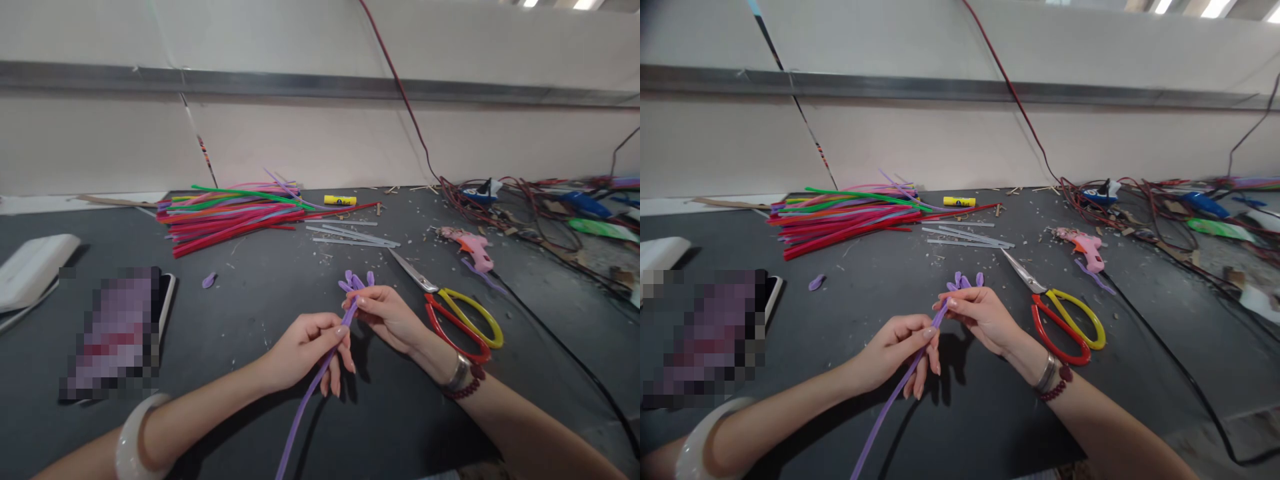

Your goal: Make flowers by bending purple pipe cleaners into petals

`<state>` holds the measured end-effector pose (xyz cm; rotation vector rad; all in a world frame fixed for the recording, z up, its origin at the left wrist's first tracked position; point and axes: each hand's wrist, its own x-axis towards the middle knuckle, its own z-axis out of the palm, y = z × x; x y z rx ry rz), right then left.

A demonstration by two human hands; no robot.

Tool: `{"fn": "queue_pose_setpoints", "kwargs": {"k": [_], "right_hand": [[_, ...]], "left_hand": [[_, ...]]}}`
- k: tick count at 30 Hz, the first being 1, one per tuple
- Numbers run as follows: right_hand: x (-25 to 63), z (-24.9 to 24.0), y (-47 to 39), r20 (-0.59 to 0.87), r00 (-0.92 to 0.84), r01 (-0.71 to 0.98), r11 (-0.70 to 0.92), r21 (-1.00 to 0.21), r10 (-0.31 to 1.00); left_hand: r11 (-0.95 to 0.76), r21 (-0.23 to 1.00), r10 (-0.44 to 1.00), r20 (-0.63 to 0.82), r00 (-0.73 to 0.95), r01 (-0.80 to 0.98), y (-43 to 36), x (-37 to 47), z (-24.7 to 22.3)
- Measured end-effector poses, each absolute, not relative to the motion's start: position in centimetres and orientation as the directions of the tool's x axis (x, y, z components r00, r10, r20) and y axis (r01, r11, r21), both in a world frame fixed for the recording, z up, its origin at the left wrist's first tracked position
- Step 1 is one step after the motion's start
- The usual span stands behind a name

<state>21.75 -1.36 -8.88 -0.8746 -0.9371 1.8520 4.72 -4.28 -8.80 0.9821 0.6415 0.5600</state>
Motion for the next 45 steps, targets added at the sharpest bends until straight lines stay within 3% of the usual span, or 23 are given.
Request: {"fn": "queue_pose_setpoints", "kwargs": {"k": [6, 13, 19, 25, 35, 41, 45], "right_hand": [[22.5, -8.6, -0.9, -0.138, -0.304, -0.437, -0.267, -0.859, 0.943], [22.5, -9.3, -1.2, -0.115, -0.427, -0.299, -0.260, -0.918, 0.897], [22.3, -9.1, -1.3, -0.043, -0.495, -0.324, -0.230, -0.918, 0.868], [22.4, -8.9, -1.5, -0.062, -0.538, -0.341, -0.285, -0.896, 0.840], [22.5, -8.9, -1.4, -0.068, -0.524, -0.343, -0.283, -0.895, 0.849], [22.7, -8.6, -1.2, 0.033, -0.496, -0.277, -0.122, -0.953, 0.868], [22.9, -7.7, -1.3, 0.085, -0.494, -0.107, 0.037, -0.994, 0.865]], "left_hand": [[0.441, 0.891, 0.671, -0.244, 0.700, -0.112, -4.5, 4.6, -8.8], [0.448, 0.883, 0.673, -0.231, 0.703, -0.139, -4.3, 4.4, -8.8], [0.481, 0.866, 0.605, -0.219, 0.766, -0.133, -4.4, 4.4, -8.8], [0.508, 0.857, 0.546, -0.243, 0.802, -0.087, -4.3, 4.4, -8.5], [0.492, 0.868, 0.585, -0.272, 0.764, -0.068, -4.3, 4.3, -8.5], [0.460, 0.883, 0.643, -0.259, 0.721, -0.094, -4.3, 4.4, -8.3], [0.377, 0.924, 0.703, -0.236, 0.671, -0.071, -4.3, 4.4, -8.2]]}}
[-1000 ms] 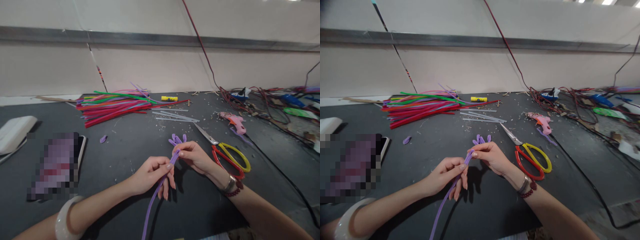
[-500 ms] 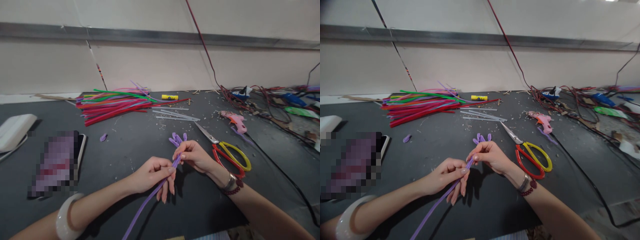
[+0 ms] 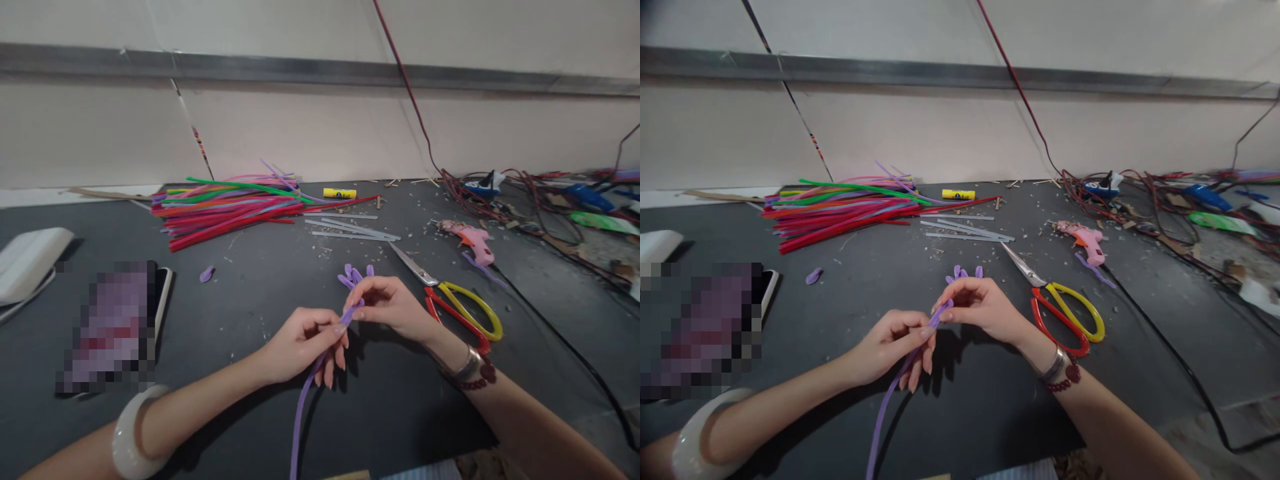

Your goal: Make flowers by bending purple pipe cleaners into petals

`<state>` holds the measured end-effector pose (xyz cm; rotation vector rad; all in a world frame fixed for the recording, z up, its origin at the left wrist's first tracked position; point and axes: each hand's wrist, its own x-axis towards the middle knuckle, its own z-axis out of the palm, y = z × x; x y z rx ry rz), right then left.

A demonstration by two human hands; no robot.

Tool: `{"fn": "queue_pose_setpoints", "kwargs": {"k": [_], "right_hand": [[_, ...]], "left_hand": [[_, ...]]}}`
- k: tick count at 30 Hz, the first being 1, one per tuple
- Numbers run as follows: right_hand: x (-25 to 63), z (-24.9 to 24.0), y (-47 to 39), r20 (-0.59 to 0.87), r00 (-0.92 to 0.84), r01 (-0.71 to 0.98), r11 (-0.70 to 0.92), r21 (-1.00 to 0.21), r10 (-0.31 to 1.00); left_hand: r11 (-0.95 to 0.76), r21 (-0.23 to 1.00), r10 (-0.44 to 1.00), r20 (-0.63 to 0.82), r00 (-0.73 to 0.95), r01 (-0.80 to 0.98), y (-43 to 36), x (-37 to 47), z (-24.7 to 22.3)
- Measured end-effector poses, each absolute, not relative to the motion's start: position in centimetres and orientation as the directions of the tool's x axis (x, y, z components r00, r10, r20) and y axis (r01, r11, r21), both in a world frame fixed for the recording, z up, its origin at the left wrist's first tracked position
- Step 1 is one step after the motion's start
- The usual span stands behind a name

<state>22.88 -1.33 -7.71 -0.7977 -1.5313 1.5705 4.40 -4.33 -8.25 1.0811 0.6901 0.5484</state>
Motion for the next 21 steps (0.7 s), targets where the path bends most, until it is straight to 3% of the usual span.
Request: {"fn": "queue_pose_setpoints", "kwargs": {"k": [3, 5, 10, 13, 16, 21], "right_hand": [[23.0, -6.9, -1.5, 0.156, -0.492, 0.135, 0.252, -0.958, 0.856], [23.1, -6.6, -1.7, 0.249, -0.522, 0.266, 0.433, -0.861, 0.816], [23.4, -7.3, -1.9, 0.488, -0.565, 0.347, 0.728, -0.591, 0.665], [23.4, -7.9, -2.0, 0.535, -0.560, 0.387, 0.770, -0.507, 0.633], [23.3, -8.2, -2.0, 0.524, -0.553, 0.433, 0.761, -0.483, 0.647], [23.3, -8.4, -2.0, 0.526, -0.554, 0.445, 0.764, -0.467, 0.645]], "left_hand": [[0.347, 0.936, 0.734, -0.236, 0.637, -0.052, -4.2, 4.4, -8.3], [0.349, 0.935, 0.738, -0.234, 0.633, -0.062, -4.0, 4.3, -8.4], [0.293, 0.955, 0.757, -0.197, 0.623, -0.054, -3.8, 4.3, -8.7], [0.096, 0.994, 0.864, -0.110, 0.491, 0.054, -3.8, 4.4, -8.8], [-0.137, 0.976, 0.934, 0.070, 0.349, 0.171, -3.8, 4.3, -9.1], [-0.445, 0.849, 0.869, 0.333, 0.365, 0.286, -3.5, 3.8, -9.5]]}}
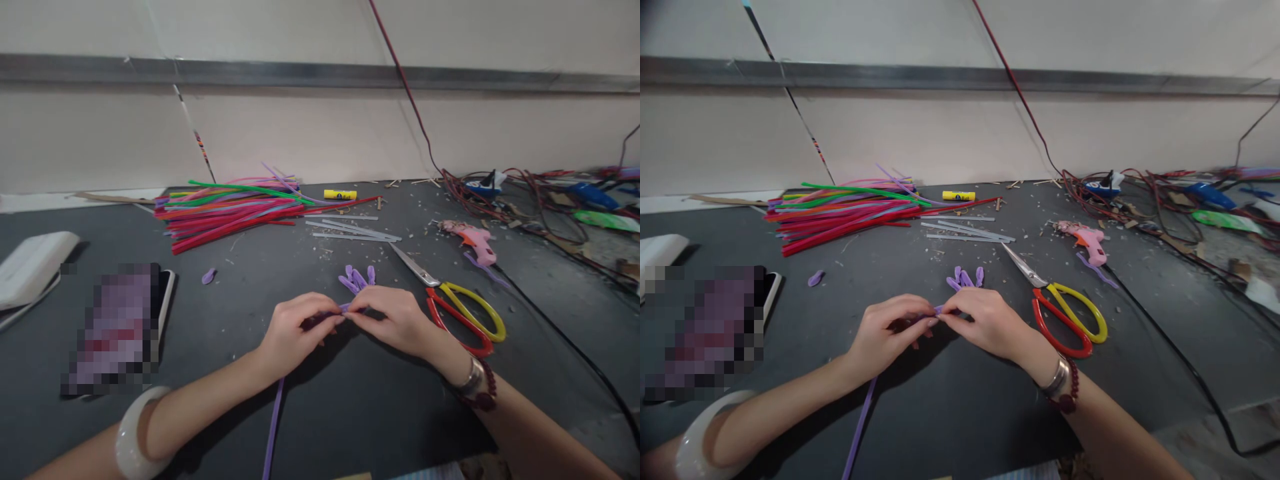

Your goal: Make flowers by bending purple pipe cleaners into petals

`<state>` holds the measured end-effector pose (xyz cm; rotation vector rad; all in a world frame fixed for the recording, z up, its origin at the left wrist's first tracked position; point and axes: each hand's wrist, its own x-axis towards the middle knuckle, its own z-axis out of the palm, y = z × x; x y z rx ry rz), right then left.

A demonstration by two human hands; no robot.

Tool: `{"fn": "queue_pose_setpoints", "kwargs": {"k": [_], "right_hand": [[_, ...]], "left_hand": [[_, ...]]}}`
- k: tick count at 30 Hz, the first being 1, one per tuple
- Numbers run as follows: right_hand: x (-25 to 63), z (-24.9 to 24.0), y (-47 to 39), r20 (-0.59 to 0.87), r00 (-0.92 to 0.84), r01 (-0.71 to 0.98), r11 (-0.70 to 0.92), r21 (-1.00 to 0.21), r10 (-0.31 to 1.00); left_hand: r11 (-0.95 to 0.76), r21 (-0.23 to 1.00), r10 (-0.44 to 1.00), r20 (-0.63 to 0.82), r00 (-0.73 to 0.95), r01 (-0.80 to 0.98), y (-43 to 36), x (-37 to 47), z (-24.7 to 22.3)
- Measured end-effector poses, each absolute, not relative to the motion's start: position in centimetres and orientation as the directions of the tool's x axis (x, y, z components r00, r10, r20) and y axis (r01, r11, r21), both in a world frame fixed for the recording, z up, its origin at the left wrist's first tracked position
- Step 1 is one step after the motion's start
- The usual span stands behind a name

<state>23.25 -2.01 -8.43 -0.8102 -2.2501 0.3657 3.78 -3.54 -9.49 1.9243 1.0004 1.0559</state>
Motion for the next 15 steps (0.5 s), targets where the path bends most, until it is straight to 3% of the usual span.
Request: {"fn": "queue_pose_setpoints", "kwargs": {"k": [8, 15], "right_hand": [[23.11, -8.31, -2.09, 0.531, -0.538, 0.466, 0.756, -0.460, 0.655], [23.24, -7.98, -1.88, 0.461, -0.632, 0.419, 0.775, -0.473, 0.623]], "left_hand": [[-0.618, 0.695, 0.773, 0.450, 0.447, 0.368, -3.17, 3.52, -9.36], [-0.417, 0.840, 0.860, 0.242, 0.449, 0.346, -3.03, 3.61, -9.12]]}}
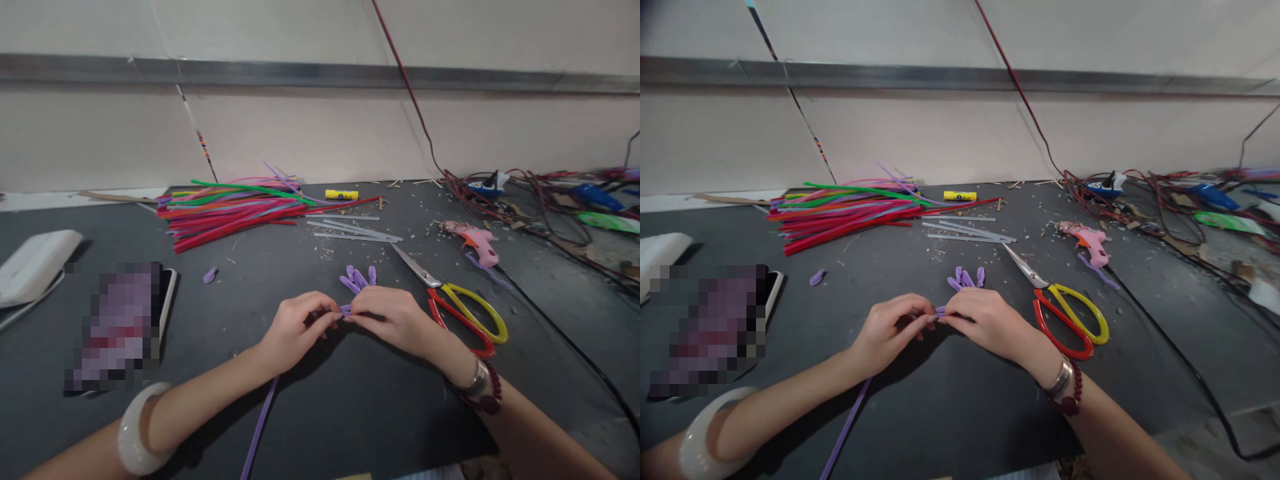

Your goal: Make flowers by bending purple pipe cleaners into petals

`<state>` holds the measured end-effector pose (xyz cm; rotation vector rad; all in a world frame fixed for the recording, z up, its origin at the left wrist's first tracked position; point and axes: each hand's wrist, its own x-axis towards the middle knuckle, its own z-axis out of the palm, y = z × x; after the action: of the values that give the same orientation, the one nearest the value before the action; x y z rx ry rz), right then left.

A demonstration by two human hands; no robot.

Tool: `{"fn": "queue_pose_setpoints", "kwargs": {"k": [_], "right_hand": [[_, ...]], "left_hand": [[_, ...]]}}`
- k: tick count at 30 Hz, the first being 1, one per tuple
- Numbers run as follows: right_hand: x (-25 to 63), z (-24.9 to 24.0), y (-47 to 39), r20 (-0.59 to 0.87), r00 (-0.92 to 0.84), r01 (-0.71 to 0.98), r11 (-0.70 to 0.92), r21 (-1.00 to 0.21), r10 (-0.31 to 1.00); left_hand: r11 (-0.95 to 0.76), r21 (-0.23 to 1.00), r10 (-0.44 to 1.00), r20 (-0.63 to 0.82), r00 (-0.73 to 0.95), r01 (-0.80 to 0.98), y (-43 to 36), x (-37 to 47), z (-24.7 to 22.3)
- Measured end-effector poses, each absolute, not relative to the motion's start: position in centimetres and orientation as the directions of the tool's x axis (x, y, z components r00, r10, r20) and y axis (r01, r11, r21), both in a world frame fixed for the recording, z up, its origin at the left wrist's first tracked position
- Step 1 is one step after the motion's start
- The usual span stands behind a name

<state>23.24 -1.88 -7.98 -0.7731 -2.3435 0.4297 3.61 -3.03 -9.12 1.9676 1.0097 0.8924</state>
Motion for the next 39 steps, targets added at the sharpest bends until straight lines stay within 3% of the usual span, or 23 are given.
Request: {"fn": "queue_pose_setpoints", "kwargs": {"k": [13, 22, 28, 33, 39], "right_hand": [[23.3, -8.4, -1.6, 0.435, -0.622, 0.443, 0.751, -0.490, 0.651], [23.2, -8.5, -1.7, 0.419, -0.618, 0.442, 0.734, -0.515, 0.666], [23.1, -8.5, -1.7, 0.436, -0.627, 0.415, 0.750, -0.514, 0.646], [23.1, -8.5, -1.8, 0.477, -0.621, 0.402, 0.775, -0.487, 0.622], [22.9, -8.6, -2.0, 0.558, -0.606, 0.388, 0.823, -0.416, 0.567]], "left_hand": [[-0.052, 0.980, 0.864, -0.052, 0.500, 0.191, -2.3, 3.8, -9.1], [-0.242, 0.937, 0.897, 0.117, 0.426, 0.251, -2.1, 3.6, -8.8], [0.065, 0.997, 0.903, -0.075, 0.422, 0.036, -1.7, 3.6, -9.4], [0.448, 0.862, 0.843, -0.321, 0.431, -0.235, -1.7, 3.8, -9.4], [0.532, 0.812, 0.812, -0.409, 0.417, -0.239, -1.6, 3.9, -8.8]]}}
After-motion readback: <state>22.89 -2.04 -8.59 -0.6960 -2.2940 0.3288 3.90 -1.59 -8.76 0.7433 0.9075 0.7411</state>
